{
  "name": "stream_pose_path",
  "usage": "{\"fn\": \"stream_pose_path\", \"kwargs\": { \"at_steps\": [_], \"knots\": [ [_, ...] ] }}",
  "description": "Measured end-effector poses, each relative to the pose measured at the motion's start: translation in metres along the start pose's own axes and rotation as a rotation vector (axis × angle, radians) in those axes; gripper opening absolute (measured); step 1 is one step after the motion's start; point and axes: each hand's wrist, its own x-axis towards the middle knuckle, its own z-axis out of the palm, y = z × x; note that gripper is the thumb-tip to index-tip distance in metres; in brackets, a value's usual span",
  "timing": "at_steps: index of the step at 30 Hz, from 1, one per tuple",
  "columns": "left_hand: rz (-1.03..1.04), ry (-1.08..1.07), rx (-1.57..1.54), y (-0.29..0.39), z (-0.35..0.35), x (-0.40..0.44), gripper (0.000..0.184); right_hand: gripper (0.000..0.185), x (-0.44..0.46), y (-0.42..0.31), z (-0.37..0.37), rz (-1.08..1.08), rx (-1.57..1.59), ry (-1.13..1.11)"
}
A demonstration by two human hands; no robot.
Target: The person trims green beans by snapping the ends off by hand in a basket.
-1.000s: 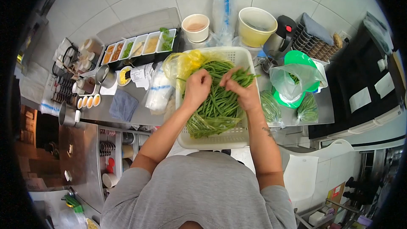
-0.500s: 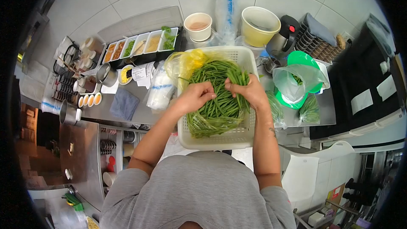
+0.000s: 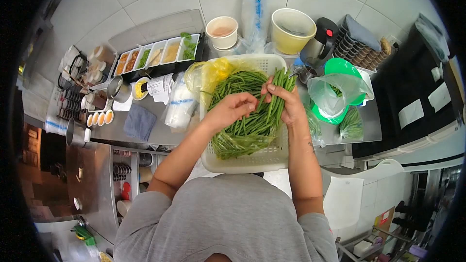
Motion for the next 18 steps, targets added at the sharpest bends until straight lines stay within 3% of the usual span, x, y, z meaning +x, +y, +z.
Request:
{"fn": "stream_pose_path", "kwargs": {
  "at_steps": [7, 10, 13, 16, 18],
  "knots": [
    [0.019, 0.218, 0.062, -0.005, 0.012, 0.000, 0.006, 0.021, 0.002, 0.002, -0.007, -0.113, 0.187, -0.076],
    [0.028, 0.421, 0.103, -0.004, 0.006, 0.004, 0.004, 0.018, -0.001, 0.002, 0.002, -0.212, 0.090, -0.299],
    [0.340, 0.630, 0.677, -0.012, -0.017, 0.015, 0.006, 0.016, -0.003, 0.000, 0.009, -0.150, 0.028, -0.183],
    [0.366, 0.286, 0.679, -0.016, -0.024, 0.008, 0.004, 0.014, -0.002, -0.005, 0.007, -0.028, -0.168, 0.003],
    [0.293, 0.156, 0.888, -0.020, -0.028, 0.008, 0.010, 0.014, -0.002, -0.005, 0.008, 0.054, -0.313, 0.067]
  ]
}}
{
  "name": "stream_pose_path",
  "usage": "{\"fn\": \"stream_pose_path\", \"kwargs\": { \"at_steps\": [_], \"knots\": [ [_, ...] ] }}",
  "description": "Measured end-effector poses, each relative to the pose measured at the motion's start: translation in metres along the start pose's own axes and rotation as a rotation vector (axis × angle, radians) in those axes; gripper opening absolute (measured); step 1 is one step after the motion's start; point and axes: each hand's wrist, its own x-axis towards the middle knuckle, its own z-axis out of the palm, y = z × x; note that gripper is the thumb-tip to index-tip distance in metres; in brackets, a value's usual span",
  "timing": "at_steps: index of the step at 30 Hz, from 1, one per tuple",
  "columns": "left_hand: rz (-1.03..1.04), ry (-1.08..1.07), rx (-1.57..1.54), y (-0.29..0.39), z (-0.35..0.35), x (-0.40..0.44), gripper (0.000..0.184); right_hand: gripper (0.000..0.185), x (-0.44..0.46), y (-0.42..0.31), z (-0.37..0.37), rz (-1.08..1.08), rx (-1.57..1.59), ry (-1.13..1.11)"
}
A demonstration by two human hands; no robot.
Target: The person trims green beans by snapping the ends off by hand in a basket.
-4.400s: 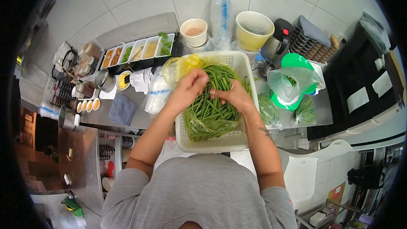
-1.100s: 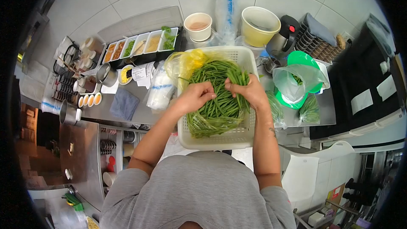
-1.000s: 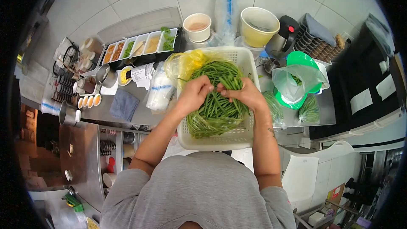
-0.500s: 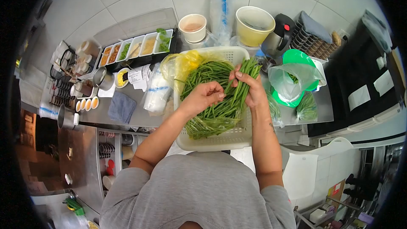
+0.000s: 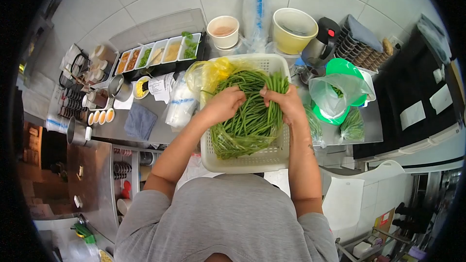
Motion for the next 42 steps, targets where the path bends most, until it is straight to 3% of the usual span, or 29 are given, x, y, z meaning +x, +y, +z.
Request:
{"fn": "stream_pose_path", "kwargs": {
  "at_steps": [6, 10, 13, 19, 22, 25, 28, 32, 33, 36, 39, 42],
  "knots": [
    [0.047, -0.164, 0.109, -0.004, -0.009, -0.006, 0.013, 0.020, 0.001, 0.005, 0.011, 0.102, -0.282, -0.041],
    [0.071, -0.235, 0.093, 0.001, -0.016, -0.006, 0.009, 0.020, 0.004, 0.012, 0.006, 0.118, -0.286, -0.026],
    [0.138, -0.165, 0.096, 0.000, -0.015, -0.005, 0.008, 0.020, 0.003, 0.009, 0.011, 0.156, -0.296, -0.031],
    [0.185, 0.337, 0.021, 0.019, -0.013, 0.013, 0.004, 0.019, 0.000, 0.007, 0.019, 0.097, -0.293, -0.090],
    [-0.351, 0.315, -0.720, 0.031, 0.001, 0.014, 0.009, 0.017, 0.001, 0.011, 0.022, 0.011, -0.107, -0.068],
    [-0.388, 0.295, -1.098, 0.019, 0.003, 0.013, 0.017, 0.016, 0.001, 0.011, 0.019, 0.000, -0.023, -0.015],
    [-0.222, 0.172, -0.457, 0.019, -0.001, 0.001, 0.018, 0.017, 0.003, 0.008, 0.008, -0.005, 0.090, 0.079],
    [-0.202, -0.154, -0.479, 0.026, 0.002, -0.012, 0.019, 0.018, 0.005, 0.007, 0.004, -0.083, 0.208, 0.116],
    [-0.318, -0.193, -0.508, 0.029, 0.002, -0.010, 0.017, 0.017, 0.005, 0.007, 0.004, -0.098, 0.228, 0.120],
    [-0.429, 0.064, -0.831, 0.034, 0.010, -0.012, 0.015, 0.017, 0.005, 0.008, 0.003, -0.176, 0.252, 0.066],
    [-0.451, 0.144, -0.553, 0.034, 0.008, -0.008, 0.013, 0.019, -0.005, 0.006, 0.014, -0.244, 0.124, -0.095],
    [-0.481, 0.248, -0.021, 0.027, 0.014, 0.000, 0.013, 0.024, -0.018, 0.005, 0.027, -0.198, 0.123, -0.149]
  ]
}}
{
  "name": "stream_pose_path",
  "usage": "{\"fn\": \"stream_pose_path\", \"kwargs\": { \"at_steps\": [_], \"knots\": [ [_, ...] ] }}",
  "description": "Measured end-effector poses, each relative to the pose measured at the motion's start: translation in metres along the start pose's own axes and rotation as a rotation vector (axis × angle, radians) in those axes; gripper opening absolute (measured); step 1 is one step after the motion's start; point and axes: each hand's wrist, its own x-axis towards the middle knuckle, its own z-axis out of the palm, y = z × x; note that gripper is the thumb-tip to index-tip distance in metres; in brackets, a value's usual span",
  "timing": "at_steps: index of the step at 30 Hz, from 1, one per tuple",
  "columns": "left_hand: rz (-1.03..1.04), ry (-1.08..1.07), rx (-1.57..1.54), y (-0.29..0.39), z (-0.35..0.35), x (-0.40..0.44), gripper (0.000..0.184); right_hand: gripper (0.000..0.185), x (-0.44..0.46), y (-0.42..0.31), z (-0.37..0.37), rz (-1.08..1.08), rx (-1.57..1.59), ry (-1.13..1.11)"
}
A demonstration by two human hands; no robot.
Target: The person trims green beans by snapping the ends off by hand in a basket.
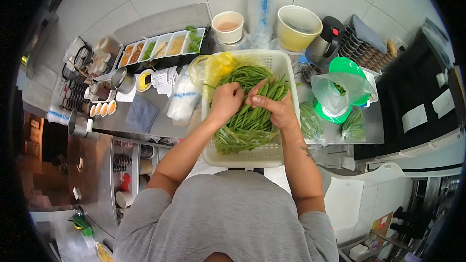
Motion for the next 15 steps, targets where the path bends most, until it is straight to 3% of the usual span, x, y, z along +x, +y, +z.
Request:
{"fn": "stream_pose_path", "kwargs": {
  "at_steps": [3, 6, 10, 15],
  "knots": [
    [0.228, -0.068, -0.044, -0.004, -0.004, -0.009, 0.015, 0.024, 0.008, 0.000, -0.008, -0.096, 0.005, 0.080],
    [0.226, -0.195, 0.087, -0.002, 0.000, -0.021, 0.016, 0.021, 0.015, 0.003, -0.025, -0.036, 0.016, 0.143],
    [0.201, -0.231, 0.142, -0.010, 0.001, -0.017, 0.016, 0.014, 0.013, -0.004, -0.021, 0.236, -0.285, 0.159],
    [0.099, -0.048, -0.415, 0.000, -0.021, 0.001, 0.010, 0.017, 0.014, -0.004, -0.003, 0.338, -0.307, -0.005]
  ]
}}
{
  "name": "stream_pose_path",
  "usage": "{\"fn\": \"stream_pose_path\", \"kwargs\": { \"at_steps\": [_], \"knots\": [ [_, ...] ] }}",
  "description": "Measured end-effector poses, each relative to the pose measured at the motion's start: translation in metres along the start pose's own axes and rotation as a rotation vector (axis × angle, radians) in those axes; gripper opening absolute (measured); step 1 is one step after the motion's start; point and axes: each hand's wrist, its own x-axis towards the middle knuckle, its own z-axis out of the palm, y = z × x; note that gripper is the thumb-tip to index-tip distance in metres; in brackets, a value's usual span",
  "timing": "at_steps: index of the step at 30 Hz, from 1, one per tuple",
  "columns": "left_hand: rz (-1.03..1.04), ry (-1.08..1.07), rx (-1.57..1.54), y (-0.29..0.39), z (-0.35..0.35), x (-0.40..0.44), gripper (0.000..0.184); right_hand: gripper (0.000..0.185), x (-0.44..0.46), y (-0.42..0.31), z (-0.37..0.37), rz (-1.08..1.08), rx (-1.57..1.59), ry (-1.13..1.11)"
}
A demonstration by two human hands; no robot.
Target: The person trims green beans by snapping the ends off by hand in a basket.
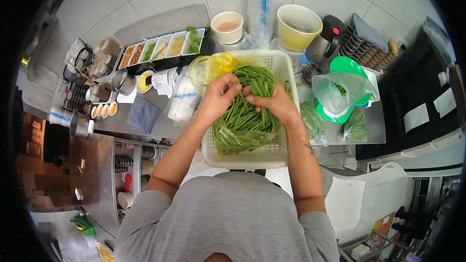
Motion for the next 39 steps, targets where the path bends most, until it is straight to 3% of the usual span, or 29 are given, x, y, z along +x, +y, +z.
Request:
{"fn": "stream_pose_path", "kwargs": {
  "at_steps": [2, 5, 8, 11, 14, 17, 18, 21, 22, 25, 26, 29, 30, 32, 35, 39],
  "knots": [
    [0.014, 0.008, -0.209, 0.005, 0.004, 0.000, 0.007, 0.017, 0.000, 0.004, 0.007, -0.032, -0.036, -0.022],
    [-0.085, -0.179, -0.413, 0.013, 0.001, -0.003, 0.006, 0.015, 0.002, 0.011, 0.005, -0.102, -0.048, 0.040],
    [-0.347, -0.439, -0.796, 0.022, -0.016, -0.010, 0.010, 0.014, 0.004, 0.010, -0.012, -0.178, 0.002, 0.069],
    [-0.031, -0.152, -0.282, 0.004, 0.000, -0.012, 0.013, 0.014, 0.004, 0.009, -0.018, -0.176, 0.338, 0.097],
    [0.057, -0.246, -0.089, 0.001, 0.008, -0.021, 0.009, 0.016, 0.004, 0.008, -0.017, -0.171, 0.363, 0.094],
    [0.077, -0.176, 0.155, 0.016, 0.012, -0.024, 0.011, 0.018, 0.004, 0.009, -0.015, -0.201, 0.378, 0.077],
    [-0.004, -0.050, 0.016, 0.012, 0.020, -0.024, 0.013, 0.018, 0.004, 0.010, -0.015, -0.219, 0.379, 0.069],
    [-0.049, 0.195, 0.186, -0.005, 0.019, -0.008, 0.015, 0.018, -0.004, 0.012, -0.010, -0.350, 0.333, -0.208],
    [-0.074, 0.151, 0.177, -0.008, 0.013, -0.005, 0.018, 0.018, -0.003, 0.011, -0.008, -0.314, 0.305, -0.138],
    [-0.140, -0.286, 0.586, 0.011, -0.002, -0.022, 0.020, 0.019, -0.001, 0.011, -0.008, -0.247, 0.289, 0.039],
    [-0.211, -0.454, 0.740, 0.023, -0.003, -0.031, 0.028, 0.018, 0.005, 0.015, -0.016, -0.247, 0.321, 0.063],
    [0.025, -0.364, 0.897, -0.001, 0.007, -0.062, 0.026, 0.015, 0.003, 0.009, -0.018, -0.191, 0.182, 0.075],
    [-0.075, -0.471, 0.878, 0.010, 0.003, -0.058, 0.024, 0.015, 0.000, 0.007, -0.014, -0.173, 0.055, 0.056],
    [0.060, -0.366, 0.842, 0.014, -0.004, -0.055, 0.021, 0.019, 0.000, 0.011, -0.003, -0.100, -0.076, -0.012],
    [0.173, -0.263, 0.751, 0.023, -0.015, -0.044, 0.017, 0.020, 0.001, 0.019, 0.015, -0.414, -0.521, -0.014],
    [0.188, -0.226, 0.596, 0.028, -0.025, -0.029, 0.016, 0.017, -0.001, 0.010, 0.013, -0.167, -0.347, 0.004]
  ]
}}
